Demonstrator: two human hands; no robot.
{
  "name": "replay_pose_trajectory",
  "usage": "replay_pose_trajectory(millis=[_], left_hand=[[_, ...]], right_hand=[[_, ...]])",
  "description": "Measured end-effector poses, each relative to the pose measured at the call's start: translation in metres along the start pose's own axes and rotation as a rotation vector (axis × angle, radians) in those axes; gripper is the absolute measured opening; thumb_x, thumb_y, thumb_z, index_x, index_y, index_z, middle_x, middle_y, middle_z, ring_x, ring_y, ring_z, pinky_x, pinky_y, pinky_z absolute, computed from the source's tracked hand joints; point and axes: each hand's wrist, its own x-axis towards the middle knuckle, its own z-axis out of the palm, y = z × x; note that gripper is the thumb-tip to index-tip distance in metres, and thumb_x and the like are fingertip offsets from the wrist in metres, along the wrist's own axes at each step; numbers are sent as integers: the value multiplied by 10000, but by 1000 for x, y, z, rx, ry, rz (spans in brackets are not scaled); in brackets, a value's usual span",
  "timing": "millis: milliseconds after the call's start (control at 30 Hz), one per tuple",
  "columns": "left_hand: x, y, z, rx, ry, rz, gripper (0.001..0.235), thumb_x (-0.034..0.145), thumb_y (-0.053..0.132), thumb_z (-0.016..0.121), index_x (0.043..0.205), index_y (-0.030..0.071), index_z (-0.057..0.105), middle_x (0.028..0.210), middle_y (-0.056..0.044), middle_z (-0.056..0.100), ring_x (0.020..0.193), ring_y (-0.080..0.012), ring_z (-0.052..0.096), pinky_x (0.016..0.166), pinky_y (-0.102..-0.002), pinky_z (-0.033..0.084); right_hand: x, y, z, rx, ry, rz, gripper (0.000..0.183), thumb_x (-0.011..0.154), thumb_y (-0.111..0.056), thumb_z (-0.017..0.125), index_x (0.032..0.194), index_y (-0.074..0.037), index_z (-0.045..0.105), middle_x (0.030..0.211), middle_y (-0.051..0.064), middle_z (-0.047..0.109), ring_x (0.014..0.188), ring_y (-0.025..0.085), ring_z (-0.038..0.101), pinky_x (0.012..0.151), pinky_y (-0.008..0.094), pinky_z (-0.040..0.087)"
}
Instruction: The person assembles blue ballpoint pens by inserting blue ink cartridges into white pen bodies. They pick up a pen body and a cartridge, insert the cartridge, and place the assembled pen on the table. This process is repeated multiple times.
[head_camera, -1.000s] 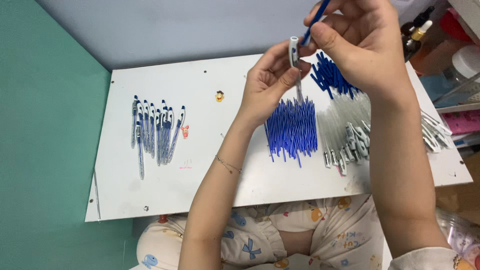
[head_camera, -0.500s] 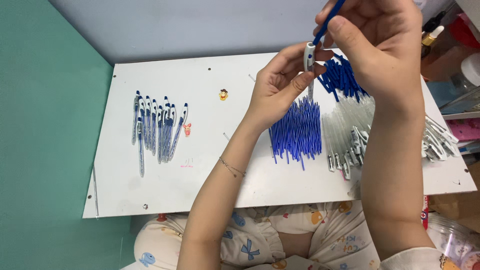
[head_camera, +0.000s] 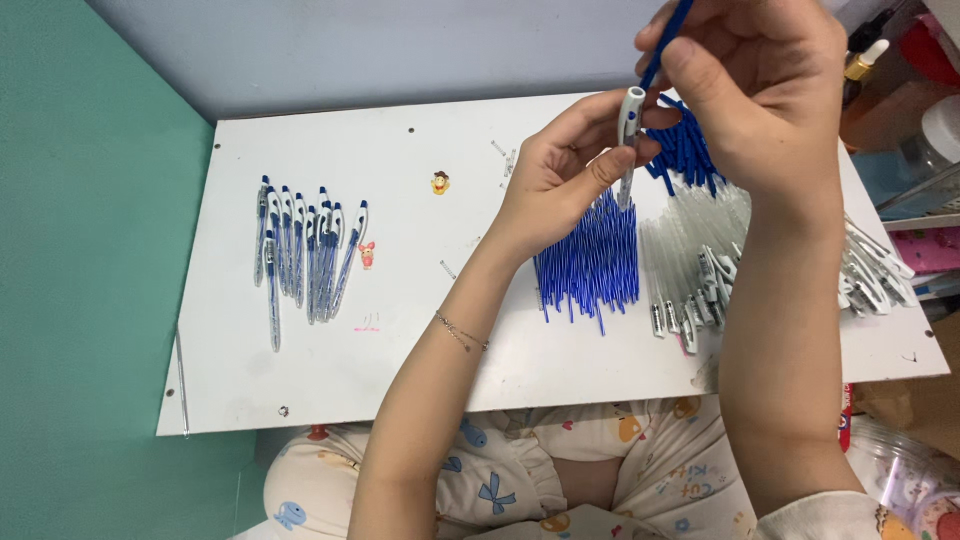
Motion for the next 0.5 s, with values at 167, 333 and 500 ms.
replay_pose_trajectory(millis=[167,333,500], left_hand=[[1,-6,-1,-39,-5,22,394,1120,105,623,1496,63,514,1395,-141,678,1324,-242,669,1213,-386,580],[2,-2,-1,19,-8,4,381,1108,99,641,1475,85,540,1382,-115,693,1277,-208,690,1178,-351,589],[0,-5,-3,46,-6,1,401,1118,98,631,1504,96,522,1405,-110,681,1262,-213,701,1150,-379,618]], right_hand=[[-5,7,-5,-16,-3,-50,152,1240,-53,547,1332,59,500,1274,246,629,1163,326,664,1052,416,610],[-5,8,-5,5,-27,-41,151,1233,-23,517,1343,74,481,1275,268,616,1070,307,653,880,388,628],[-9,12,-7,0,-38,-69,149,1220,40,528,1350,80,466,1260,310,620,1162,365,672,1018,440,622]])
